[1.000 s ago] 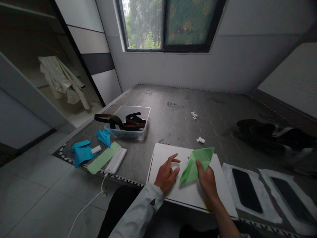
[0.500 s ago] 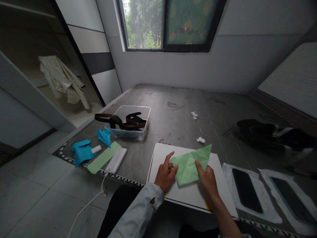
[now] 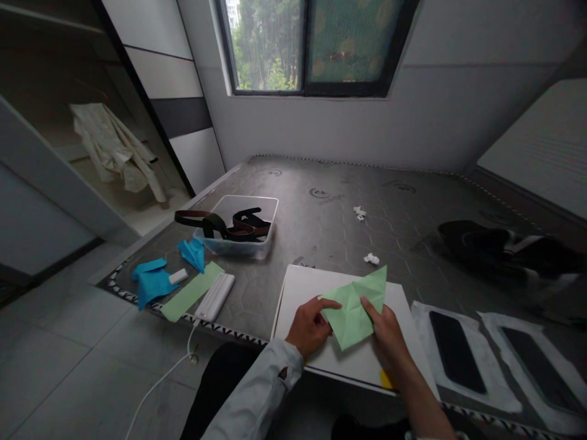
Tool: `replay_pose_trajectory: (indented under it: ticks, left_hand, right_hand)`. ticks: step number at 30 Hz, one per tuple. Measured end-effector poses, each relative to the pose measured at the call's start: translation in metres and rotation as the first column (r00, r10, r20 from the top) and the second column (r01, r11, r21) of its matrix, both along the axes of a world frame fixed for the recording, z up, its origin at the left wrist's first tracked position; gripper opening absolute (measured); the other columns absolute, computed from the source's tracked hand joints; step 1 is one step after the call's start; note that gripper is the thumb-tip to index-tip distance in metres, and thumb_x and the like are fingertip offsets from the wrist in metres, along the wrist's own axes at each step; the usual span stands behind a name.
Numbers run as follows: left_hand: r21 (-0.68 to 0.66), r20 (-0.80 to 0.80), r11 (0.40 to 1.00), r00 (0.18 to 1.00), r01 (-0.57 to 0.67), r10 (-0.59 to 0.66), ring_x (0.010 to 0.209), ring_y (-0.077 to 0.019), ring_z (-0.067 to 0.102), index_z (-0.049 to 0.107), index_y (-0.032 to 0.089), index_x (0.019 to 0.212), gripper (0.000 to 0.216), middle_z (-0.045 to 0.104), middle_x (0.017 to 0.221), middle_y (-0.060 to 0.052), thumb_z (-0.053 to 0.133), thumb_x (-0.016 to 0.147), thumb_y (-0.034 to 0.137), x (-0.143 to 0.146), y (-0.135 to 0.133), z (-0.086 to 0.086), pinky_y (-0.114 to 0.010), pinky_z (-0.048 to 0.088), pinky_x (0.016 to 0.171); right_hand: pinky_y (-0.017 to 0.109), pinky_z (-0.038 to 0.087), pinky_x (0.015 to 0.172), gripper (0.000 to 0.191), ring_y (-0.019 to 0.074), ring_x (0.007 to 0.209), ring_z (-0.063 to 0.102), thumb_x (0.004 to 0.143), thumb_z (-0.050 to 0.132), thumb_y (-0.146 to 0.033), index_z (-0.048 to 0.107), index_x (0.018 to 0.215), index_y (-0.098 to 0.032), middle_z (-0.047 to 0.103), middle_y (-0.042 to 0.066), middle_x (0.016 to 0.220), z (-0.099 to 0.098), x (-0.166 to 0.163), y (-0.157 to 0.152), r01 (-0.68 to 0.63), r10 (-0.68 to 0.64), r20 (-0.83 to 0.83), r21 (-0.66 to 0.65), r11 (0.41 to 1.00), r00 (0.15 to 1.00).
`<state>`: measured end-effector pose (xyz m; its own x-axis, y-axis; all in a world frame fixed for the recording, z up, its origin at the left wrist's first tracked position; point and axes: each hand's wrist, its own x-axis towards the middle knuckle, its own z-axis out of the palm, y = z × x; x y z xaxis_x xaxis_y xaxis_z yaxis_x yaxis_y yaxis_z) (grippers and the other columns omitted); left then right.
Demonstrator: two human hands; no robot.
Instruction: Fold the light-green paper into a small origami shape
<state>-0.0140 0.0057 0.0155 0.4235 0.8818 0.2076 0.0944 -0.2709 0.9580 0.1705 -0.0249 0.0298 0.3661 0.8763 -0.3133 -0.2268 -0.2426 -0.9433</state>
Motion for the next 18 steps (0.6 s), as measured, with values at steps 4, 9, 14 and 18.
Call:
replay_pose_trajectory:
  ticks: [4, 9, 14, 18]
  left_hand:
    - [0.035, 0.012, 0.996, 0.996, -0.085, 0.084, 0.073, -0.0111, 0.066, 0.073, 0.020, 0.086, 0.025, 0.051, 0.136, -0.009, 0.065, 0.069, 0.003, -0.001, 0.002, 0.005, -0.021, 0.051, 0.059]
    - [0.155, -0.027, 0.981, 0.992, -0.120, 0.126, 0.108, -0.0224, 0.062, 0.076, 0.023, 0.082, 0.016, 0.043, 0.142, -0.007, 0.073, 0.071, 0.011, -0.005, 0.001, 0.009, -0.034, 0.050, 0.093]
    - [0.164, -0.054, 0.986, 0.998, -0.005, 0.014, 0.061, -0.0067, 0.062, 0.079, 0.024, 0.081, 0.015, 0.041, 0.145, -0.007, 0.070, 0.076, 0.013, -0.006, 0.001, 0.001, -0.032, 0.056, 0.077]
    - [0.176, -0.023, 0.984, 0.999, -0.018, 0.023, 0.058, -0.0044, 0.056, 0.079, 0.027, 0.079, 0.017, 0.043, 0.144, -0.003, 0.071, 0.074, 0.012, -0.003, 0.002, -0.005, -0.029, 0.056, 0.068]
  right_hand:
    - [0.033, 0.057, 0.061, 0.037, 0.0298, 0.075, 0.072, 0.070, 0.073, -0.047, 0.069, 0.087, -0.015, 0.076, 0.011, 0.085, 0.002, -0.002, 0.000, -0.069, 0.071, 0.063, -0.036, 0.997, 0.995]
    - [0.036, 0.057, 0.066, 0.041, 0.0299, 0.076, 0.072, 0.071, 0.072, -0.050, 0.069, 0.090, -0.014, 0.076, 0.012, 0.087, 0.009, -0.004, -0.003, -0.201, 0.203, 0.078, -0.036, 0.979, 0.976]
    - [0.039, 0.056, 0.070, 0.042, 0.0307, 0.079, 0.071, 0.064, 0.078, -0.045, 0.070, 0.090, -0.013, 0.076, 0.012, 0.088, 0.010, -0.001, -0.005, -0.345, 0.345, 0.168, -0.025, 0.938, 0.924]
    - [0.037, 0.056, 0.066, 0.042, 0.0295, 0.075, 0.070, 0.065, 0.076, -0.048, 0.069, 0.087, -0.012, 0.076, 0.012, 0.086, 0.004, 0.001, -0.003, -0.261, 0.264, 0.147, -0.041, 0.965, 0.953]
